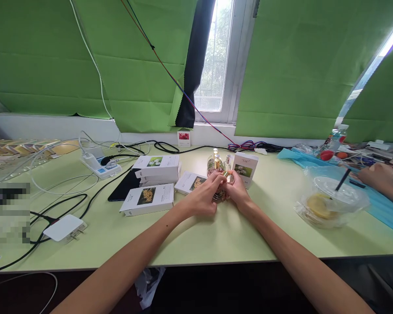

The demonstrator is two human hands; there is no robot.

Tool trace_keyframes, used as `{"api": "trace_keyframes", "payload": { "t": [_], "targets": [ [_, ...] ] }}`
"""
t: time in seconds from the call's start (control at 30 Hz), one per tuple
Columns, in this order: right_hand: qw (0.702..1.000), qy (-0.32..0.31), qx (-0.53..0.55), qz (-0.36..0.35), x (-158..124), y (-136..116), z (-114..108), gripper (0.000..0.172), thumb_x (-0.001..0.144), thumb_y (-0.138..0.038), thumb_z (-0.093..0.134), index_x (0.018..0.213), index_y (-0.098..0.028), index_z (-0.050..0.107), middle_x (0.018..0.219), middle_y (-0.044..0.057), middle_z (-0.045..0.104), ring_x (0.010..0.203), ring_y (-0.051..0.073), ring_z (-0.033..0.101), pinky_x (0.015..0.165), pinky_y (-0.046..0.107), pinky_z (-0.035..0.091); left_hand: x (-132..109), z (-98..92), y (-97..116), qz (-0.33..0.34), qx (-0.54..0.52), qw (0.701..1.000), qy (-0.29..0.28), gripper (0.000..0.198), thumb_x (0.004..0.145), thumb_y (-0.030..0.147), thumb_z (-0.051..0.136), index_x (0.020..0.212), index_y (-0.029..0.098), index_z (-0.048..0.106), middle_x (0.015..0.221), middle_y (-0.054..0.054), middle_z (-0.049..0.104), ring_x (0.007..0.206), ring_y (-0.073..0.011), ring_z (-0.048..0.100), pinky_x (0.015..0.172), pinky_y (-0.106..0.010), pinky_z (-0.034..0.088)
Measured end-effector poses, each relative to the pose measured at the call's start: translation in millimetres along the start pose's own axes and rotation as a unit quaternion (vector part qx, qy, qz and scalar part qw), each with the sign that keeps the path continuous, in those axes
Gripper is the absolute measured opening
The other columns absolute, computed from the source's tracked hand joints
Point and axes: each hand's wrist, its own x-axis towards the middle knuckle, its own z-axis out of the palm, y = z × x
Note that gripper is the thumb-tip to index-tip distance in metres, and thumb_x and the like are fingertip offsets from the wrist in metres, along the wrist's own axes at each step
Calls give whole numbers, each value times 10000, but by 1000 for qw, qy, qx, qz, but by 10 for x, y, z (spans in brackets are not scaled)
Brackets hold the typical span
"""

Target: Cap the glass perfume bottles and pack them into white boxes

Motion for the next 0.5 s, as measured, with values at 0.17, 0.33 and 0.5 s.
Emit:
{"api": "trace_keyframes", "payload": {
  "t": [0.17, 0.33, 0.5],
  "targets": [
    [1000, 3, 2, -2, -5, -6, 1, 495, 627, -366, 714, 1047, -238, 483, 522, -82, 591, 394, 116, 487, 368, 198, 387, 8, -3, 14, -1, 4, 1000, 6, 708, 568, -3, 508, 1228, 248, 449, 1311, -116, 507, 1267, -279, 539, 983, -384, 533],
    [1000, 3, 20, 3, -9, -21, 4, 537, 620, -422, 765, 1035, -237, 480, 541, -70, 608, 418, 126, 523, 372, 190, 384, 32, 4, 8, -22, -4, 999, 35, 640, 610, -17, 461, 1195, 244, 451, 1211, -86, 579, 1172, -244, 582, 995, -389, 514],
    [999, 9, 39, 2, -17, -26, 10, 563, 626, -470, 788, 1031, -236, 475, 544, -70, 608, 417, 122, 525, 377, 192, 392, 46, 81, -77, -32, -12, 996, 85, 516, 732, -9, 403, 1184, 234, 453, 1278, -94, 573, 1207, -220, 567, 1051, -394, 479]
  ]
}}
